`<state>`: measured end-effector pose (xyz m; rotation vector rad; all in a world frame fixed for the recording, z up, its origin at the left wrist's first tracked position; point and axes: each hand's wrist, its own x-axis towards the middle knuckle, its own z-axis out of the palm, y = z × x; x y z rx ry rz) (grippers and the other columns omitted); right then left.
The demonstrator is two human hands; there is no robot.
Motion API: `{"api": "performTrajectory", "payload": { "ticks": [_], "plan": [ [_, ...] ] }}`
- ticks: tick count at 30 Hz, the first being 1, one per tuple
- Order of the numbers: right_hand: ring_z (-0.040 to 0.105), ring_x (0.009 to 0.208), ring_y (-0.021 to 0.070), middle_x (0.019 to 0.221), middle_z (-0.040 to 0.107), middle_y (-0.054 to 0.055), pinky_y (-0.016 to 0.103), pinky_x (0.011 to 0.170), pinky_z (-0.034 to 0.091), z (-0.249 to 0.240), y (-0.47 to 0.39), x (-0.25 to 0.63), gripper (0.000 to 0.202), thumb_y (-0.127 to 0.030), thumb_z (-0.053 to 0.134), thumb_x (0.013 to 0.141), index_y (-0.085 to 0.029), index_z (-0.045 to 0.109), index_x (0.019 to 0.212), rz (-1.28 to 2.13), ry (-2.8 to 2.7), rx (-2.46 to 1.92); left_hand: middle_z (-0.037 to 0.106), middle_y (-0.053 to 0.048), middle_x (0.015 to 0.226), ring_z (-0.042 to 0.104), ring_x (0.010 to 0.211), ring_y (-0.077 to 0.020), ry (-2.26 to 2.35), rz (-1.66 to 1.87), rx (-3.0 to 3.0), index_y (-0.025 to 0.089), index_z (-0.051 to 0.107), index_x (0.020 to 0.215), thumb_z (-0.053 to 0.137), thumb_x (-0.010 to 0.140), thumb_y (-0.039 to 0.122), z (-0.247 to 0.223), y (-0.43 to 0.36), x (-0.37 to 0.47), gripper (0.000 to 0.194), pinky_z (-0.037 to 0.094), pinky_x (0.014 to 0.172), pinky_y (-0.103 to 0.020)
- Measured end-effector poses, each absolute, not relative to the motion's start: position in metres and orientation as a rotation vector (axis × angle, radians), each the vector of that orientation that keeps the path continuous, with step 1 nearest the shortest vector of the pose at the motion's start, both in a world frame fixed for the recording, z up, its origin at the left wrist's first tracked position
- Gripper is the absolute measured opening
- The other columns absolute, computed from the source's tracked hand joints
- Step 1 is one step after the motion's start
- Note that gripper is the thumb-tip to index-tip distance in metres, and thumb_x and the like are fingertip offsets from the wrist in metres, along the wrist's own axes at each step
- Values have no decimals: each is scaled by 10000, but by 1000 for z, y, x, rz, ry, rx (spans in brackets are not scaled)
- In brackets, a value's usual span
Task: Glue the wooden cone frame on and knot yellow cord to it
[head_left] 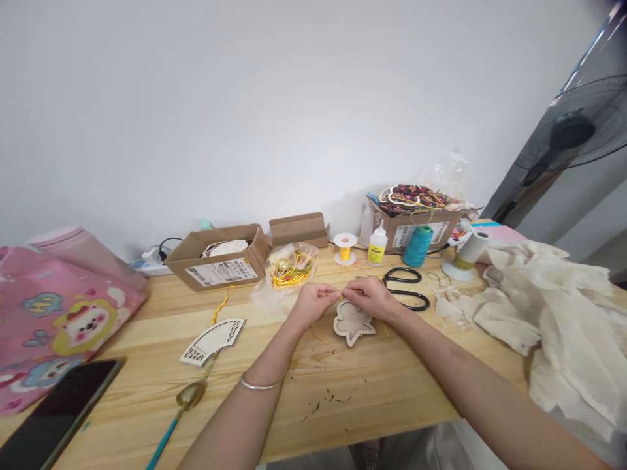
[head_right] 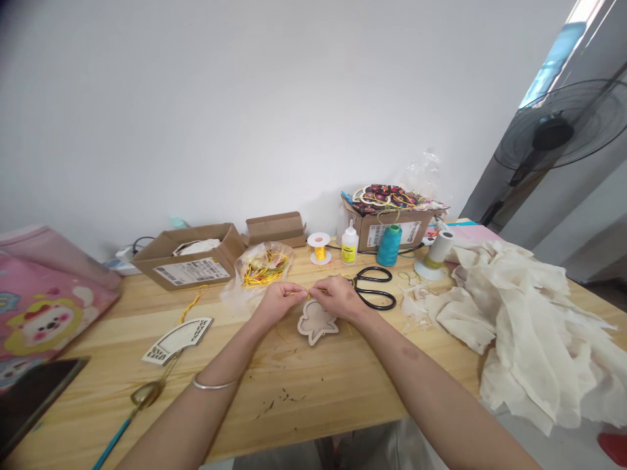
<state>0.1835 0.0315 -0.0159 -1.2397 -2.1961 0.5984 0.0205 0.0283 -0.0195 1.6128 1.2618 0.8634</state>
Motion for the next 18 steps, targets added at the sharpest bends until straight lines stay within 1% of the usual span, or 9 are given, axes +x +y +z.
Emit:
{"api": "performTrajectory", "payload": {
  "ticks": [5, 9, 14, 18],
  "plan": [
    [369, 466, 72, 476, 465, -25, 184, 436, 235, -15, 32, 183, 274, -267, 413, 738, -138, 590, 573, 637, -2121, -1362, 642, -27, 631, 498, 524, -102, 1250, 851, 1621, 107, 658, 712, 568, 617, 326, -20, 28, 21, 255, 383, 521, -212],
    [319, 444, 61, 443, 380, -42, 182, 421, 215, -15, 33, 183, 290, -293, 427, 725, -129, 571, 534, 667, -2041, -1358, 641, -27, 651, 504, 535, -102, 1229, 863, 1612, 95, 648, 736, 544, 635, 320, -17, 27, 22, 268, 376, 516, -207],
    [314, 439, 61, 453, 384, -38, 177, 409, 235, -14, 33, 181, 332, -373, 442, 710, -118, 579, 547, 835, -1844, -1367, 646, -28, 663, 518, 550, -111, 1246, 861, 1618, 102, 649, 739, 533, 643, 327, -17, 28, 22, 271, 375, 520, -212],
    [294, 415, 56, 432, 361, -43, 176, 395, 236, -16, 34, 180, 314, -373, 469, 689, -117, 580, 545, 884, -1753, -1380, 651, -33, 683, 531, 574, -118, 1246, 869, 1632, 104, 648, 738, 537, 642, 328, -18, 29, 22, 268, 386, 545, -219]
  ]
}}
